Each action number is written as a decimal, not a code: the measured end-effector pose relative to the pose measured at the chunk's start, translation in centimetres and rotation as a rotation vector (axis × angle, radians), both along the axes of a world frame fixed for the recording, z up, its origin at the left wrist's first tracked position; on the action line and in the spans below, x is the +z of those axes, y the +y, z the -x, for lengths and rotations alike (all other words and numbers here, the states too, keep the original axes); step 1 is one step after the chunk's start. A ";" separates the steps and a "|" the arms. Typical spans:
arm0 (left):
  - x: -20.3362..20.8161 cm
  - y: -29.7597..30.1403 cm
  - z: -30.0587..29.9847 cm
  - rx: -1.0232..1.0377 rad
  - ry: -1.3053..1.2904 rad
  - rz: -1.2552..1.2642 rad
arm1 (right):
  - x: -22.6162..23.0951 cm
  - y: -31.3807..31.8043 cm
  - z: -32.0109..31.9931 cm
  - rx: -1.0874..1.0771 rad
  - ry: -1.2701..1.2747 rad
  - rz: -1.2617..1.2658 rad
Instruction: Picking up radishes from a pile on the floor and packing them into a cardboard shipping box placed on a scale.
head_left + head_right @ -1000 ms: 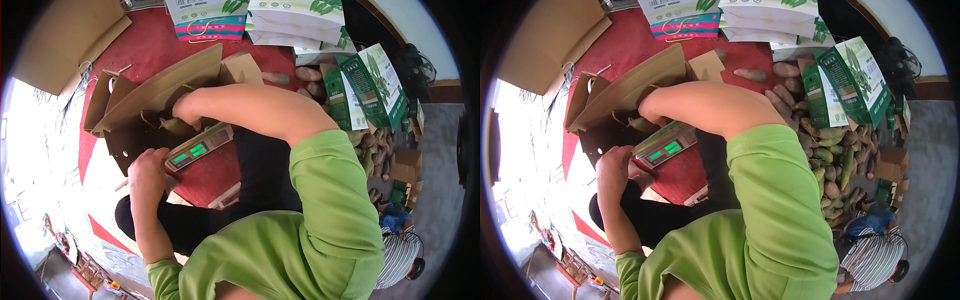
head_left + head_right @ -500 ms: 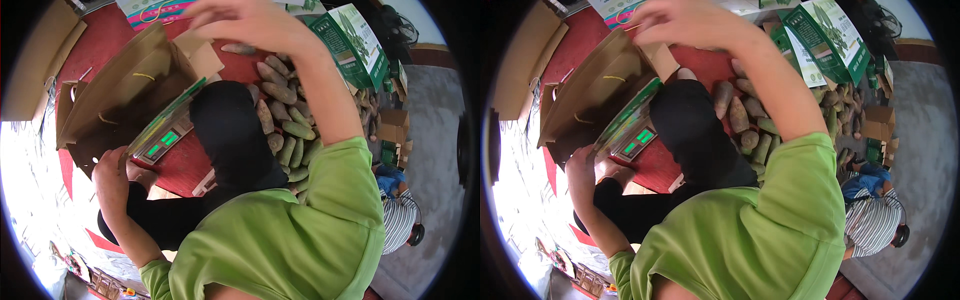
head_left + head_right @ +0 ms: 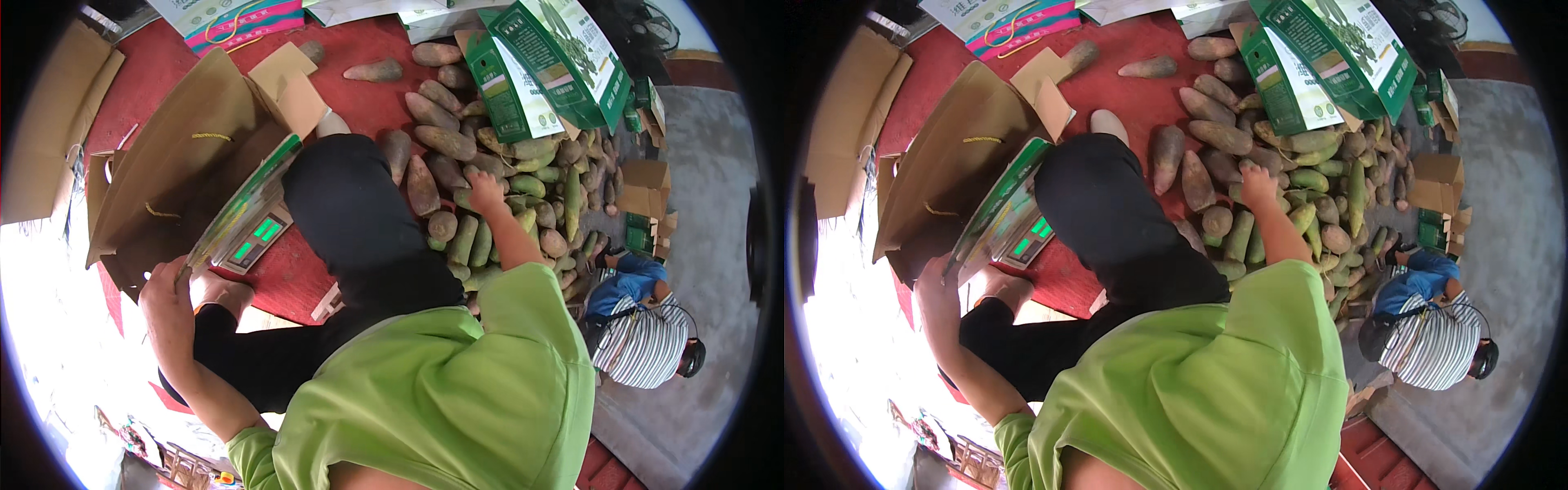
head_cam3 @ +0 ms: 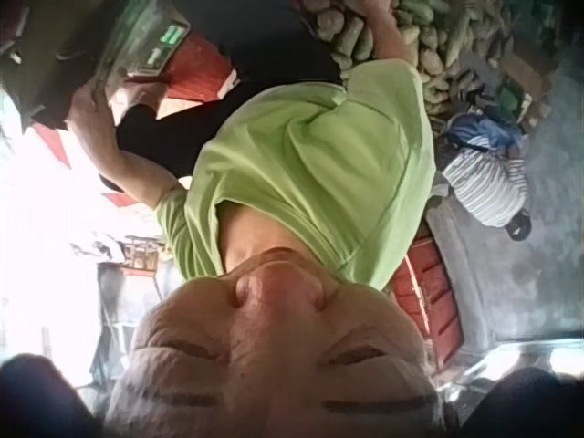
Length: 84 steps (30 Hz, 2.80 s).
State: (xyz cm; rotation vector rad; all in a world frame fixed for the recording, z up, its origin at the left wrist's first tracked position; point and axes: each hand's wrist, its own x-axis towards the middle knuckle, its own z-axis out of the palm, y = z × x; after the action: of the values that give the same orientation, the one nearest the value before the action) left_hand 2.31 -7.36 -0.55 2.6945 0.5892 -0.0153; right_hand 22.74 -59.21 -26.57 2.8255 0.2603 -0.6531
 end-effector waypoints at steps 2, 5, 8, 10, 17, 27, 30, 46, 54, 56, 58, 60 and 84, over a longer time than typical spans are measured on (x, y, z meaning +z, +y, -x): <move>0.0 0.0 0.0 0.003 -0.027 -0.006 | -1.2 -0.5 1.6 0.018 0.004 0.025; 0.4 -0.1 0.0 0.014 -0.019 0.042 | -0.2 1.1 3.4 0.037 0.098 0.081; 0.3 -0.1 -0.3 -0.006 -0.025 0.044 | -0.2 1.4 3.9 0.022 0.062 0.086; 0.4 -0.2 -0.3 0.020 -0.035 0.026 | 0.2 2.3 4.0 0.106 0.117 0.202; 0.7 -0.3 0.0 0.051 -0.011 0.052 | -1.9 1.9 3.5 0.129 0.152 0.183; 1.0 0.0 0.0 0.030 0.022 0.012 | 1.3 1.7 -4.6 -0.118 -0.092 -0.850; 0.8 0.2 0.5 0.040 0.044 -0.018 | 7.7 7.3 -7.2 -0.218 -0.017 -1.438; -0.2 0.6 1.0 -0.052 0.136 -0.089 | 31.5 41.9 -1.5 0.844 0.408 -1.432; -0.2 0.3 1.3 -0.116 0.092 -0.140 | 21.4 51.0 2.3 1.183 0.427 -0.860; -0.2 0.2 1.3 -0.106 0.100 -0.115 | 19.6 52.5 3.0 1.266 0.344 -0.711; -0.1 0.2 1.2 -0.101 0.108 -0.089 | 18.3 53.6 3.4 1.265 0.321 -0.679; -0.1 0.2 1.2 -0.083 0.112 -0.087 | 20.1 53.6 3.5 1.244 0.406 -0.600; 0.0 0.1 -0.2 -0.045 0.015 -0.016 | 3.2 -0.1 -0.8 -0.005 0.085 -0.413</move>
State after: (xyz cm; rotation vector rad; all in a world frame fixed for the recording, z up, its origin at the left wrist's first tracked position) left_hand 2.55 -7.22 -0.59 2.7254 0.5352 -0.0427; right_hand 23.53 -59.36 -23.32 3.1916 0.4504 -0.8033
